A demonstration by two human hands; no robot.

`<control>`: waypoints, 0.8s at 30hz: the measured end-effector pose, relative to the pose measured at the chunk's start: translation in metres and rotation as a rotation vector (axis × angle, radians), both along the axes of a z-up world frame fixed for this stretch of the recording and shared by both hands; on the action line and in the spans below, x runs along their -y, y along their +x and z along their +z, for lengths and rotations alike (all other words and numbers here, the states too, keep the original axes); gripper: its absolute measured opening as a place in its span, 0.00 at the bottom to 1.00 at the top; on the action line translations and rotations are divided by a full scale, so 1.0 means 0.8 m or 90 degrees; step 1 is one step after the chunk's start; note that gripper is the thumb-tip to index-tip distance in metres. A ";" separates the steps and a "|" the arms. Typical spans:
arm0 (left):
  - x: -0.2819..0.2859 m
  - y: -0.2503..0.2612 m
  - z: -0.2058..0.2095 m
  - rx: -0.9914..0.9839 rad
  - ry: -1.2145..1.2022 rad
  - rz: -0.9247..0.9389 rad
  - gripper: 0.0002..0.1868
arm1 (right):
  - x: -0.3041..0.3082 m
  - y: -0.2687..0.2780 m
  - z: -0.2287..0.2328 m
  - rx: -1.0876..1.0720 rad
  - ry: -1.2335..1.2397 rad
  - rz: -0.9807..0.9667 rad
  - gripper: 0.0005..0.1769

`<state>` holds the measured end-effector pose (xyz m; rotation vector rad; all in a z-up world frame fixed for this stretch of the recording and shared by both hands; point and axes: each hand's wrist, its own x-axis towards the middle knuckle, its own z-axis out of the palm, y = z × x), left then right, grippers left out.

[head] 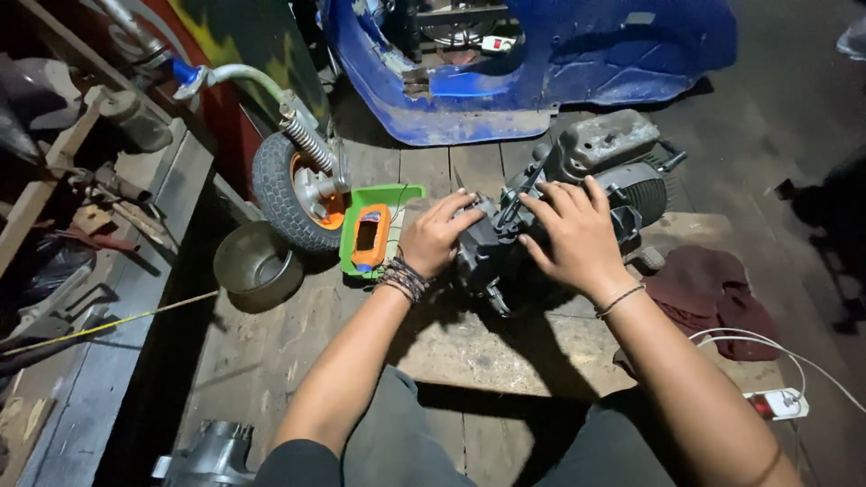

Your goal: The person sits on the floor and works on a small engine block, using a screwdriver to tighten or adjust components on the side of the engine. The hands manipulate the tool and the engine parts throughout the clip.

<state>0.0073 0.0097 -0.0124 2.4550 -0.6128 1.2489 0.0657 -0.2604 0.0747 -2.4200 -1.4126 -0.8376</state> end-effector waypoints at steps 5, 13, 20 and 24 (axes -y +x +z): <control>0.018 0.004 0.006 0.036 -0.005 -0.030 0.26 | -0.001 -0.001 0.003 0.000 0.005 -0.008 0.35; 0.019 -0.009 0.014 -0.005 -0.015 -0.007 0.23 | 0.000 -0.002 0.001 -0.018 -0.003 -0.003 0.35; 0.012 -0.008 0.012 -0.032 -0.016 0.006 0.21 | 0.000 -0.003 0.008 -0.023 0.002 0.010 0.35; 0.020 -0.012 0.018 -0.033 -0.016 -0.006 0.20 | 0.000 -0.005 0.008 -0.016 0.005 0.011 0.34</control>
